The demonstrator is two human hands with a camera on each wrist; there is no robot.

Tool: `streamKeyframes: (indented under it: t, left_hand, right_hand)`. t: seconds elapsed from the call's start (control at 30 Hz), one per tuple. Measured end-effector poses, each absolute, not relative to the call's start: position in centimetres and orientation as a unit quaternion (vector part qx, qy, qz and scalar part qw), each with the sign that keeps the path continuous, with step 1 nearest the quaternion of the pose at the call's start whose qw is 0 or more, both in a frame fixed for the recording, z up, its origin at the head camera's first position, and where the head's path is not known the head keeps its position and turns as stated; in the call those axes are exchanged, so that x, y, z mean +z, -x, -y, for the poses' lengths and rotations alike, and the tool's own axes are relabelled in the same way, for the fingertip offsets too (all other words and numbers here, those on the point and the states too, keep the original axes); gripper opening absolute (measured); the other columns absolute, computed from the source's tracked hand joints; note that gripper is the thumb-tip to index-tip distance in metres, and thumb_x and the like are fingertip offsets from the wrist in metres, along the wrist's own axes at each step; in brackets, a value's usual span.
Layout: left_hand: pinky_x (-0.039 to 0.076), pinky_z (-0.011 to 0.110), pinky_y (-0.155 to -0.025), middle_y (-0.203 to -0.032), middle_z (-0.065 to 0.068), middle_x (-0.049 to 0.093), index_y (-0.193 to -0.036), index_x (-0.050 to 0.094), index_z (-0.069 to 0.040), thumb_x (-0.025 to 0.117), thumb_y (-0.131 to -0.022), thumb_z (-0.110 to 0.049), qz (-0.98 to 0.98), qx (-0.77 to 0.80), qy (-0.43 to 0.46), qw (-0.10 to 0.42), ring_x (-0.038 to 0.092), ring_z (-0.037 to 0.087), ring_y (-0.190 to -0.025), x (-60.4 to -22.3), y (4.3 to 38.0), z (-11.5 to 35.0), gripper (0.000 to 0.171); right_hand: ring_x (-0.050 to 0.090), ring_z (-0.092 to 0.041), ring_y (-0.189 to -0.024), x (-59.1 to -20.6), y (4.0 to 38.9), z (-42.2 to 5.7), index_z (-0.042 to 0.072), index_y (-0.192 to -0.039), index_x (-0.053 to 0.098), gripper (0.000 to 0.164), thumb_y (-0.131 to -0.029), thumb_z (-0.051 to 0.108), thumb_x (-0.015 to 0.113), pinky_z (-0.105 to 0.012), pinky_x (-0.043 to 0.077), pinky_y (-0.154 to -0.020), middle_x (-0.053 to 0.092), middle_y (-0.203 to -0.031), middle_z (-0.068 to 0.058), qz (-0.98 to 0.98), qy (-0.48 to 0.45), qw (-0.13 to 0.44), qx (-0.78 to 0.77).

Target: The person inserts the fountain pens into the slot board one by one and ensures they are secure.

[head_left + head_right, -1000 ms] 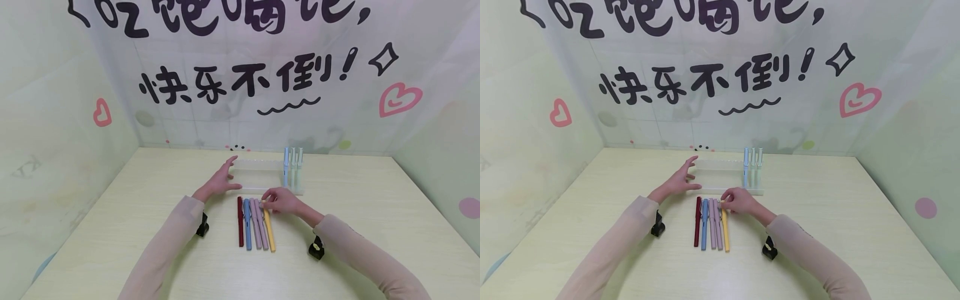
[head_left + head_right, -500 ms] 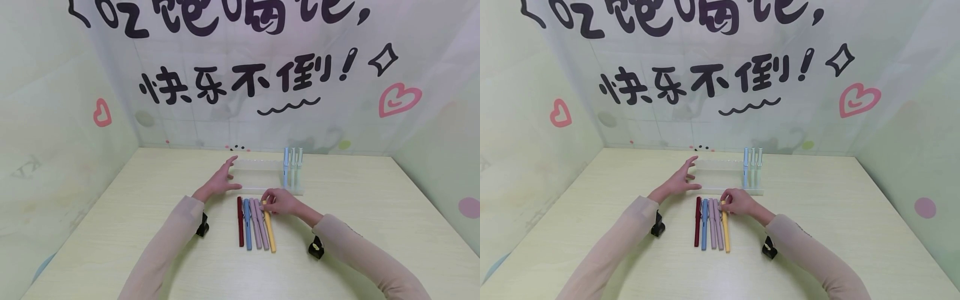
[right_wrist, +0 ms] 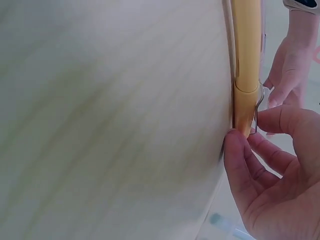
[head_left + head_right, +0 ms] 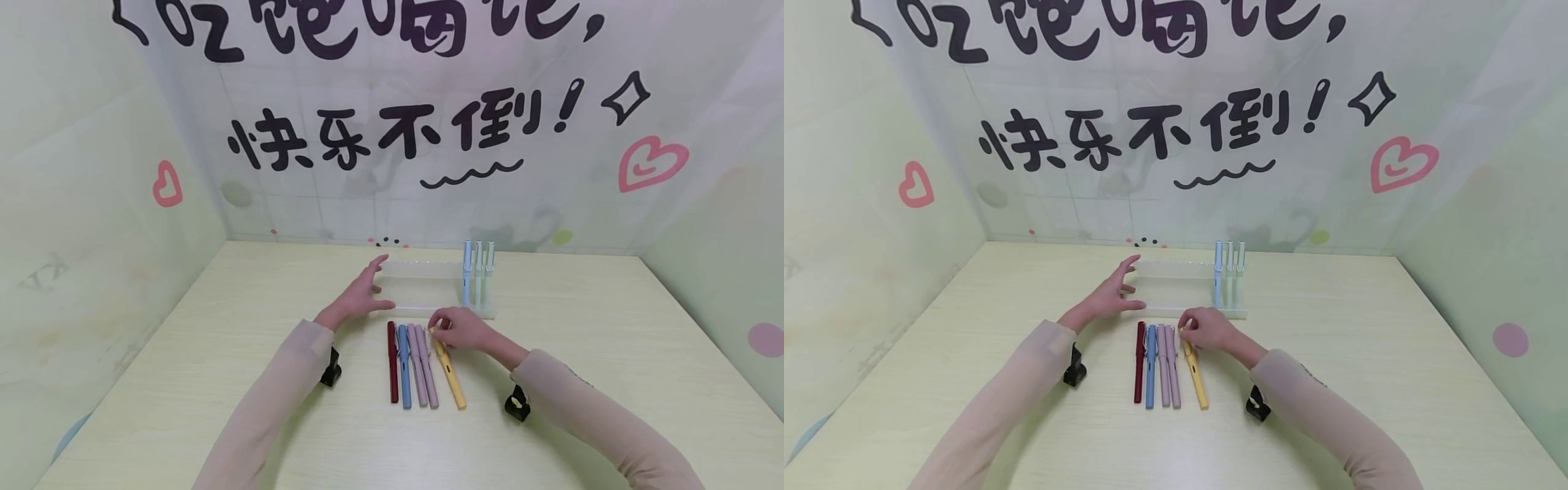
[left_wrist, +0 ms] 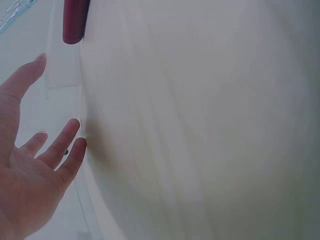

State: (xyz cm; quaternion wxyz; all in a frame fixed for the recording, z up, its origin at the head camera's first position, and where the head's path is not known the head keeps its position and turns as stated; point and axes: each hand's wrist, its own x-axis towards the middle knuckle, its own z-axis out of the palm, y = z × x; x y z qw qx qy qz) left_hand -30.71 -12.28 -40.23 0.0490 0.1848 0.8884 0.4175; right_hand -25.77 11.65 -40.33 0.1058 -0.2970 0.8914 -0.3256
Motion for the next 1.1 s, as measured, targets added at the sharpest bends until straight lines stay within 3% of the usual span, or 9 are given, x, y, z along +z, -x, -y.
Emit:
streamKeyframes:
  t: [0.6, 1.1]
  left_hand:
    - [0.039, 0.044, -0.087, -0.141, 0.015, 0.021, -0.141, 0.006, -0.027, 0.074, -0.071, -0.016, -0.890, 0.417, -0.180, 0.048, 0.049, 0.030, -0.105, -40.4, 30.8, 12.3, 0.098]
    - [0.040, 0.044, -0.086, -0.141, 0.014, 0.021, -0.141, 0.006, -0.026, 0.074, -0.071, -0.017, -0.890, 0.417, -0.180, 0.049, 0.049, 0.030, -0.104, -40.2, 30.7, 12.2, 0.098]
  right_hand:
    - [0.046, -0.006, -0.054, -40.4, 25.5, -11.5, 0.002, -0.085, 0.063, 0.011, -0.076, 0.009, 0.064, -0.020, 0.040, -0.048, 0.053, -0.063, 0.005, -0.904, 0.310, 0.059, -0.287]
    - [0.053, -0.015, -0.071, -39.4, 26.5, -13.1, -0.002, -0.098, 0.060, 0.019, -0.081, 0.006, 0.060, -0.030, 0.047, -0.063, 0.058, -0.080, -0.003, -0.853, 0.261, 0.138, -0.430]
